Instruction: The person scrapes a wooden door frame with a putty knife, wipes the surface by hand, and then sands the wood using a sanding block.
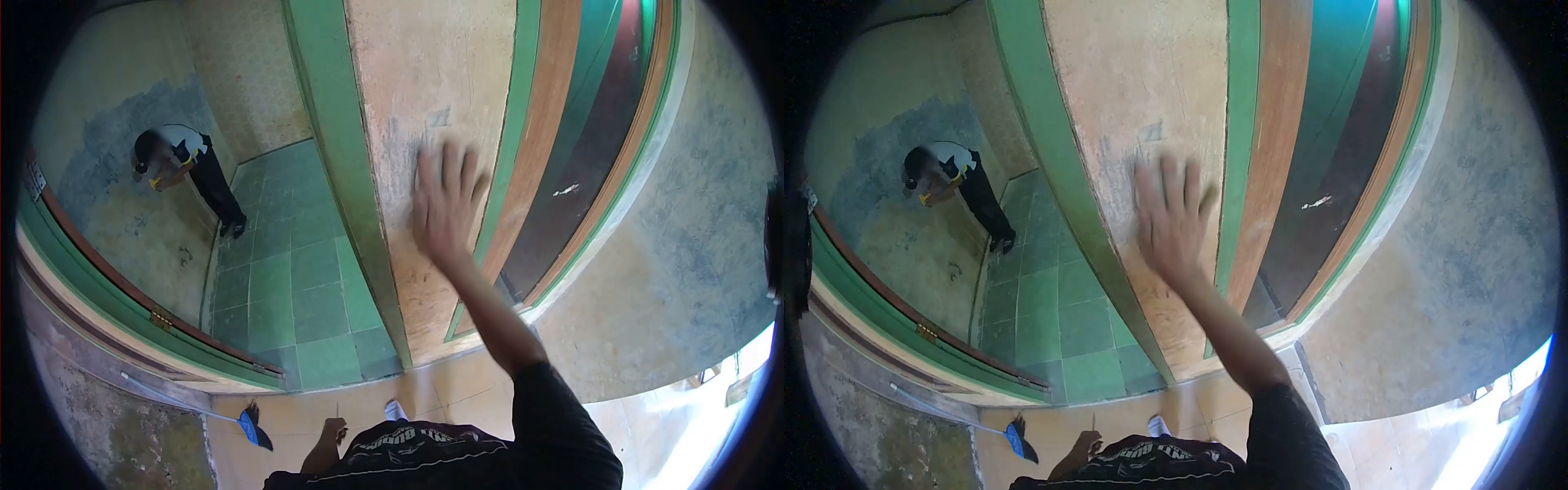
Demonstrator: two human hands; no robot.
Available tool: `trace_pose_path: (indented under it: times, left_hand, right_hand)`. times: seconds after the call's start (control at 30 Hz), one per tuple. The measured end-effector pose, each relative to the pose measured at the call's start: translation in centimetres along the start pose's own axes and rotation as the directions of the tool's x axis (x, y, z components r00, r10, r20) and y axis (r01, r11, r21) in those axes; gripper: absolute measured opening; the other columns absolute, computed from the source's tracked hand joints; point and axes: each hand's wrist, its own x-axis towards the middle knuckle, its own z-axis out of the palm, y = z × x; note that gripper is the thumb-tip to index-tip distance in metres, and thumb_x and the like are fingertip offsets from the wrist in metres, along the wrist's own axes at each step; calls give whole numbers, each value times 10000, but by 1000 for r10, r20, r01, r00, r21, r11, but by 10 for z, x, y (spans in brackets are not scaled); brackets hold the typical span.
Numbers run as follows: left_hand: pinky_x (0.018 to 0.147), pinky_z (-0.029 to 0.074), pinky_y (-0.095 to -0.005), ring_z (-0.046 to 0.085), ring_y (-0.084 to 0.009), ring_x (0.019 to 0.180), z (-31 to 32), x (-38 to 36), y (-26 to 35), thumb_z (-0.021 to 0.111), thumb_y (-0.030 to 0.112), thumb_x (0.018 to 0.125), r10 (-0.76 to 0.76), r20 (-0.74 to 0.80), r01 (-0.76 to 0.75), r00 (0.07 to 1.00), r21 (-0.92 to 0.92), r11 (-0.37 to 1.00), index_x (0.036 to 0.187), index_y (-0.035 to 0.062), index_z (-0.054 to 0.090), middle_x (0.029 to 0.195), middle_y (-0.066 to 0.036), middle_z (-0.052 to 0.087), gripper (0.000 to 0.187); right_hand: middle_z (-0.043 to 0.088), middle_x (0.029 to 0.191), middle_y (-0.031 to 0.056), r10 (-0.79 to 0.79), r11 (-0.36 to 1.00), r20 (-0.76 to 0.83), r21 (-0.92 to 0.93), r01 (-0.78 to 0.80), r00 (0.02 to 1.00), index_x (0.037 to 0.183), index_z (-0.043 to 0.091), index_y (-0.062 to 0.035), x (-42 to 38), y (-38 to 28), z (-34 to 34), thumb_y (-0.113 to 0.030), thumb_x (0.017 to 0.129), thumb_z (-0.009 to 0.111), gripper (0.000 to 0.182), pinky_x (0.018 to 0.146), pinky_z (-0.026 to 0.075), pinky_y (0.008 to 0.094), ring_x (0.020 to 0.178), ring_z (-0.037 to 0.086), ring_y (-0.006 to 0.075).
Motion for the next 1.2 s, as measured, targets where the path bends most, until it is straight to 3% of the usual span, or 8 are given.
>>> trace_pose_path:
  times: [0.1, 0.33, 0.43, 0.6, 0.83, 0.9, 1.13, 1.2]
  left_hand:
    - [350, 350, -396, 470, -220, 374, 4, 4, 2, 502, 181, 791, -149, -64, 158, 987, 171, 972, 654, 5, 574, 485, -92, 495, 235]
    - [355, 348, -410, 471, -226, 376, 15, 28, -17, 496, 181, 791, -285, -132, 309, 949, 231, 923, 640, 4, 572, 486, -108, 496, 244]
    - [356, 346, -423, 477, -235, 379, 13, -25, -18, 513, 190, 788, 22, 117, -22, 993, -1, 1000, 626, 4, 568, 490, -120, 503, 252]
    - [351, 344, -427, 477, -242, 378, 16, -11, -40, 549, 194, 785, -111, -64, 119, 992, 149, 982, 622, 11, 564, 502, -124, 511, 245]
    - [350, 314, -407, 465, -230, 373, 9, 9, -60, 554, 176, 782, -91, -64, 86, 994, -83, 993, 646, 18, 545, 518, -124, 507, 208]
    - [350, 303, -403, 460, -228, 371, 4, 1, -70, 557, 175, 779, -161, -104, 155, 982, -57, 986, 648, 19, 545, 520, -124, 506, 204]
    - [362, 317, -414, 454, -233, 378, 3, -8, -94, 552, 164, 757, -79, 9, 80, 997, -203, 976, 625, 33, 523, 507, -113, 483, 188]
    - [365, 325, -408, 458, -233, 382, 7, -14, -97, 559, 168, 761, 20, 55, -12, 998, -140, 990, 634, 30, 527, 511, -117, 489, 190]
  right_hand:
    - [254, 1493, 190, -35, 999, -242, 22, 42, 970, 1411, 384, -154, 92, -11, -29, -224, 941, 343, 478, 1055, 116, 664, 1367, 162, 480]
    - [286, 1504, 91, -353, 932, 10, -84, 352, 936, 1392, 412, -306, -70, 3, 38, -159, 881, 440, 532, 1034, 199, 670, 1376, 226, 412]
    - [308, 1496, 67, -248, 961, 142, -87, 261, 958, 1393, 412, -293, -1, -7, 1, -155, 896, 430, 516, 1035, 204, 661, 1376, 234, 396]
    - [311, 1489, 91, -159, 984, -279, 29, 174, 947, 1401, 400, -266, 104, -28, -25, -163, 939, 365, 475, 1026, 226, 646, 1370, 237, 411]
    - [283, 1503, -11, -404, 905, 195, -60, 422, 894, 1412, 365, -336, -84, 32, 20, -92, 804, 528, 675, 995, 282, 670, 1385, 245, 316]
    - [275, 1510, -11, -354, 921, 282, -59, 384, 892, 1406, 371, -350, -52, 33, 1, -101, 785, 543, 691, 992, 272, 683, 1389, 233, 331]
    - [307, 1484, 129, -94, 995, -241, -49, 85, 966, 1389, 419, -157, 67, 10, -24, -153, 911, 380, 479, 1038, 154, 669, 1359, 230, 449]
    - [326, 1458, 169, -56, 998, -98, 5, 57, 994, 1385, 420, -157, 18, 6, -12, -103, 874, 405, 514, 1044, 166, 664, 1345, 223, 486]
